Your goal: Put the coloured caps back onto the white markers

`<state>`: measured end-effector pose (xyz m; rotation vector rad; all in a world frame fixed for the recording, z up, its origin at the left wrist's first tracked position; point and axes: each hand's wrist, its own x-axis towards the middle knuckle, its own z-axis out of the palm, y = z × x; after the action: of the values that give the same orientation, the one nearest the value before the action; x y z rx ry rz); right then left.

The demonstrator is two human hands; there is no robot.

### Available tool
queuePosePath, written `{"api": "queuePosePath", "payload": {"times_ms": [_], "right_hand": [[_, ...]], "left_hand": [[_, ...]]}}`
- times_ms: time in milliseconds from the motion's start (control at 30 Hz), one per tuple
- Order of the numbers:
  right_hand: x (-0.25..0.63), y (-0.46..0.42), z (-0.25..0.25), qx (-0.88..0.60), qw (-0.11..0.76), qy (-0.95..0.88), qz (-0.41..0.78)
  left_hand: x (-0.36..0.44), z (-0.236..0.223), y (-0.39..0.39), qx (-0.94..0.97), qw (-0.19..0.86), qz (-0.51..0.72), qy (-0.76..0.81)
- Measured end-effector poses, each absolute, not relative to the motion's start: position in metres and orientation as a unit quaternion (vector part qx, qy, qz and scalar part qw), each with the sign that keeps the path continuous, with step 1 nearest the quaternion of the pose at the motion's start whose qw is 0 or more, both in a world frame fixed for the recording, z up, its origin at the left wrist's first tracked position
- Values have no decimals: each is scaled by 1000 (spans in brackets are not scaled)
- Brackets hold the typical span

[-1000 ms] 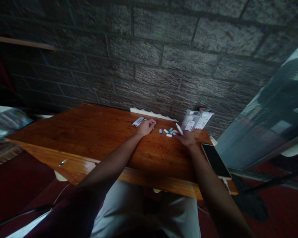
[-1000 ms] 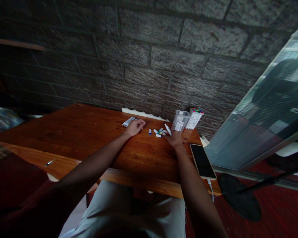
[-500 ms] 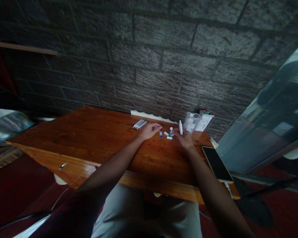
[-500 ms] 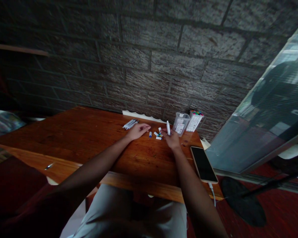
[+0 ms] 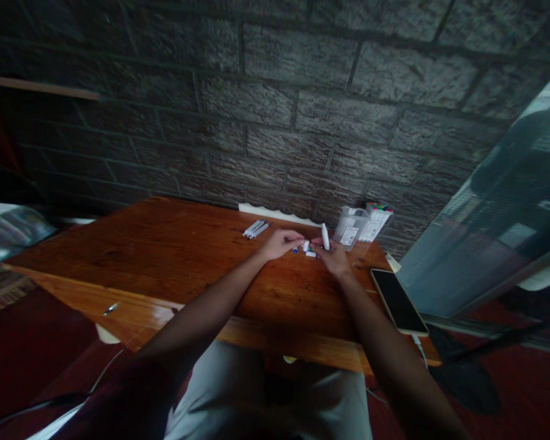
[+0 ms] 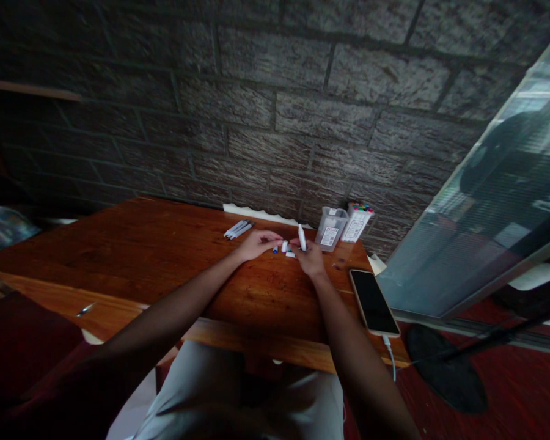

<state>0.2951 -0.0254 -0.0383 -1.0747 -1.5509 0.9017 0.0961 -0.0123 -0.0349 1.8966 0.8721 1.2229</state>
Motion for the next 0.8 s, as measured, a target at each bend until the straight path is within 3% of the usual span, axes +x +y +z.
{"api": "queuePosePath", "payload": {"times_ms": [133, 333, 600, 800], "right_hand": [[294, -24, -41, -439, 490, -655, 373], [303, -21, -42, -488, 476, -657, 322], [307, -26, -36, -535, 436, -688, 223], [308, -28, -34, -565, 414, -684, 203]], "left_hand": [[99, -41, -10, 748, 372, 448, 318], [92, -38, -9, 777, 307, 418, 357], [73, -17, -24, 820, 411, 254, 306], [69, -23, -21, 849, 407, 169, 292]]}}
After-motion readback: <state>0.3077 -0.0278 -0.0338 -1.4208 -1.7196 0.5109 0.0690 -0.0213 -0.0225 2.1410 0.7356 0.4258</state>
